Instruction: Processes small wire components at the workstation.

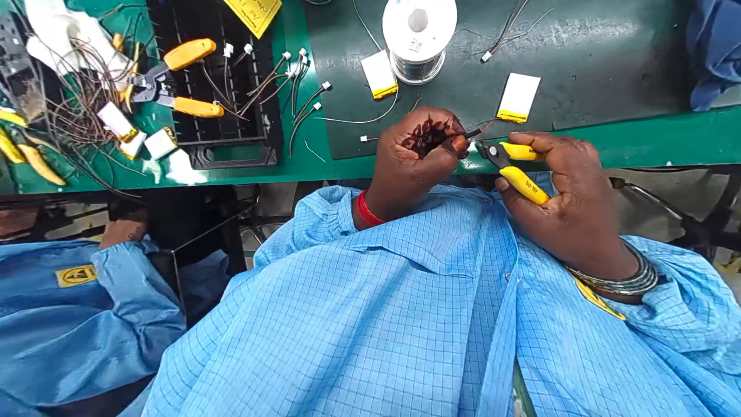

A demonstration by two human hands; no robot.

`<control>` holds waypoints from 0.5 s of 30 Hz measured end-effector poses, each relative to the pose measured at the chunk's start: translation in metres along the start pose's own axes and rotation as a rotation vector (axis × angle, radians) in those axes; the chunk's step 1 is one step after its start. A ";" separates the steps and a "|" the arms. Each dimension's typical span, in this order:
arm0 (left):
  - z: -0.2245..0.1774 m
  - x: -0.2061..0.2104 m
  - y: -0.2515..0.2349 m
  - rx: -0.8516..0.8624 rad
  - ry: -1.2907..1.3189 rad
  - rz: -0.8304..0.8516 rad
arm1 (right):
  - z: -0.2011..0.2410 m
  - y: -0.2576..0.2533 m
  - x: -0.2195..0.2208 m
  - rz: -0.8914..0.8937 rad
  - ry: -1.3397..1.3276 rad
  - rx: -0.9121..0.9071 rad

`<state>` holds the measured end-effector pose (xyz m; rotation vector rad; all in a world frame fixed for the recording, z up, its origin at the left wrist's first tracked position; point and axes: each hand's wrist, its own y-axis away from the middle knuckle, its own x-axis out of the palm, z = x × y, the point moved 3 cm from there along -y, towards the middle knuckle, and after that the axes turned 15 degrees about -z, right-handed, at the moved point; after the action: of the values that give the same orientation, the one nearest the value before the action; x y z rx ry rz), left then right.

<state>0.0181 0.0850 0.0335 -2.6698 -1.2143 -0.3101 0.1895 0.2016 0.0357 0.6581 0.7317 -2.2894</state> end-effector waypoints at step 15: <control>-0.001 0.000 0.000 0.056 -0.069 0.016 | 0.002 -0.002 0.006 0.030 -0.032 0.008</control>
<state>0.0176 0.0846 0.0345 -2.6613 -1.2017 -0.1804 0.1836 0.1992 0.0339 0.6313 0.6931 -2.2714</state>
